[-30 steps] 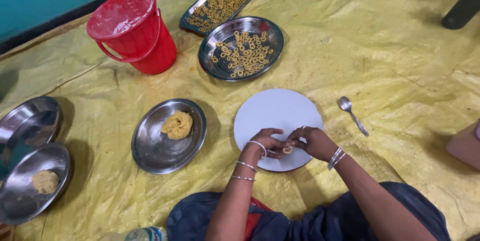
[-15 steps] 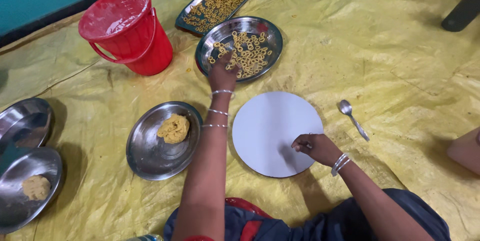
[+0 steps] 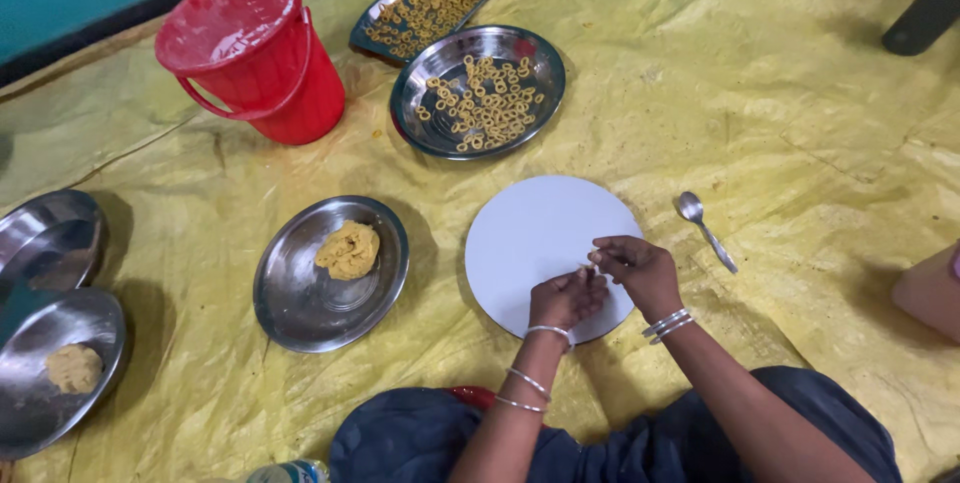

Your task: The person sits on a yellow tarp and shapes small pieces of yellow dough into thin strips and ring shapes using their hands. They roll the dough on a white circular board and place the finished rings into a metal tray.

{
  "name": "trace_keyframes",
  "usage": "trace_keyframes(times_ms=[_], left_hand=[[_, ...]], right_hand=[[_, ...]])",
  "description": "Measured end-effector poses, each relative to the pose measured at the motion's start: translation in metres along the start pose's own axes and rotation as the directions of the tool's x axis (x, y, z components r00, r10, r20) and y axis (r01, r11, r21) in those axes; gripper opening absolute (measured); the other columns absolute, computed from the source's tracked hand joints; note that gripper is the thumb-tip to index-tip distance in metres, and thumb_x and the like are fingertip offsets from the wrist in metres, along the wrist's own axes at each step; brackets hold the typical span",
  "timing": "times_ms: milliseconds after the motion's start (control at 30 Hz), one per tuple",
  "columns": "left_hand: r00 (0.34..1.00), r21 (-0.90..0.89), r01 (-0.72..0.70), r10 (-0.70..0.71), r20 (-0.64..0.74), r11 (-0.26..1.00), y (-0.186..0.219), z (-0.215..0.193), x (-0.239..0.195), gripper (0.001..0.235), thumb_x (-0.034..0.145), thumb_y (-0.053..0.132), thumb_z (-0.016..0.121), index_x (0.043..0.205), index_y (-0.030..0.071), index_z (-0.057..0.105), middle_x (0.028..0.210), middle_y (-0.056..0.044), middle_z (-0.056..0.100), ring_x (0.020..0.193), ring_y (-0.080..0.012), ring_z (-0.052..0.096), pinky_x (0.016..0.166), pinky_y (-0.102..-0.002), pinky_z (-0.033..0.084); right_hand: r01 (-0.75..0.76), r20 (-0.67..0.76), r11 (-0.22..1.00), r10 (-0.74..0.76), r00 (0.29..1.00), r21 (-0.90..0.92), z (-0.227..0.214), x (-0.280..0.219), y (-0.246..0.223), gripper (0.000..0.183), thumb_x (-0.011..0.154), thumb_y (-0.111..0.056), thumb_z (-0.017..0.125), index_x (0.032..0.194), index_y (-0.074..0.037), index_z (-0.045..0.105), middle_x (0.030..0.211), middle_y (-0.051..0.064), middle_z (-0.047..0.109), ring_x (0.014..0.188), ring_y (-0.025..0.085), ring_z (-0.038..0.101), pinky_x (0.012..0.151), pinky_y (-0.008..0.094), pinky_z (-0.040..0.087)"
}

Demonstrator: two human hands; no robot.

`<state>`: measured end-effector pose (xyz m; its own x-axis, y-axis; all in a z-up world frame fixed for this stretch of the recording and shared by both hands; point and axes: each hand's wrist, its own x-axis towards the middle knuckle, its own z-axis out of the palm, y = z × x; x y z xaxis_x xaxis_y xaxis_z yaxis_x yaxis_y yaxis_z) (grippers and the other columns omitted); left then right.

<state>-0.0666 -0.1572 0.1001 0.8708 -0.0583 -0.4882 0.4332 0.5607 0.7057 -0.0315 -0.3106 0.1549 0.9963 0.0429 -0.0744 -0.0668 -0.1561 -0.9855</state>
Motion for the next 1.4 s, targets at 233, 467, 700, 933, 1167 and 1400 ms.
trace_keyframes(times_ms=[233, 467, 700, 933, 1167, 1400], left_hand=[[0.974, -0.098, -0.169, 0.15, -0.171, 0.981, 0.026, 0.017, -0.003, 0.025, 0.093, 0.014, 0.074, 0.109, -0.006, 0.073, 0.097, -0.012, 0.077, 0.082, -0.021, 0.078, 0.073, -0.032, 0.065], [0.977, 0.057, -0.207, 0.21, -0.042, 0.977, 0.04, 0.012, -0.007, 0.025, 0.087, 0.008, 0.078, 0.104, -0.01, 0.072, 0.089, -0.017, 0.077, 0.072, -0.021, 0.076, 0.067, -0.03, 0.066], [0.983, 0.183, -0.176, 0.184, -0.023, 0.967, 0.052, 0.007, -0.007, 0.026, 0.089, 0.012, 0.079, 0.1, -0.01, 0.074, 0.085, -0.018, 0.077, 0.069, -0.0206, 0.076, 0.062, -0.03, 0.064], [0.995, 0.273, -0.095, 0.093, 0.021, 0.957, 0.062, 0.01, -0.014, 0.025, 0.088, 0.008, 0.078, 0.106, -0.009, 0.075, 0.088, -0.016, 0.078, 0.073, -0.02, 0.077, 0.063, -0.029, 0.064], [0.983, 0.286, 0.138, -0.168, 0.08, 0.948, 0.087, 0.002, -0.018, 0.059, 0.085, 0.005, 0.078, 0.14, 0.003, 0.058, 0.102, -0.015, 0.077, 0.084, -0.0228, 0.077, 0.074, -0.036, 0.067], [0.955, 0.409, 0.204, -0.274, 0.118, 0.889, 0.093, 0.001, -0.022, 0.062, 0.085, 0.006, 0.077, 0.143, 0.008, 0.055, 0.106, -0.009, 0.077, 0.095, -0.0228, 0.076, 0.082, -0.041, 0.067]], right_hand=[[0.053, 0.013, 0.998, -0.053, 0.999, -0.032, -0.004, -0.001, -0.002, 0.024, 0.088, -0.017, 0.077, 0.108, -0.004, 0.08, 0.086, 0.006, 0.081, 0.072, 0.009, 0.07, 0.061, 0.024, 0.054], [0.219, -0.018, 0.884, -0.249, 0.968, -0.412, -0.004, -0.01, -0.026, 0.018, 0.084, -0.023, 0.081, 0.098, -0.013, 0.082, 0.089, 0.009, 0.08, 0.074, 0.018, 0.075, 0.068, 0.031, 0.057], [0.394, 0.057, 0.804, -0.414, 0.908, -0.445, -0.001, -0.022, -0.047, 0.015, 0.079, -0.014, 0.081, 0.094, -0.011, 0.081, 0.092, 0.006, 0.079, 0.078, 0.021, 0.075, 0.072, 0.033, 0.059], [0.454, 0.054, 0.775, -0.482, 0.875, -0.44, 0.001, -0.027, -0.049, 0.021, 0.079, -0.008, 0.08, 0.098, -0.01, 0.071, 0.091, 0.002, 0.079, 0.085, 0.018, 0.077, 0.074, 0.031, 0.061], [0.386, 0.208, 0.83, -0.327, 0.922, -0.403, -0.011, -0.017, -0.049, 0.017, 0.083, -0.017, 0.081, 0.1, -0.013, 0.079, 0.093, 0.004, 0.081, 0.082, 0.019, 0.078, 0.075, 0.032, 0.061], [0.359, 0.409, 0.873, -0.211, 0.888, -0.33, -0.02, 0.004, -0.015, 0.022, 0.086, -0.02, 0.075, 0.107, -0.013, 0.078, 0.094, 0.004, 0.081, 0.083, 0.018, 0.078, 0.075, 0.033, 0.061]])
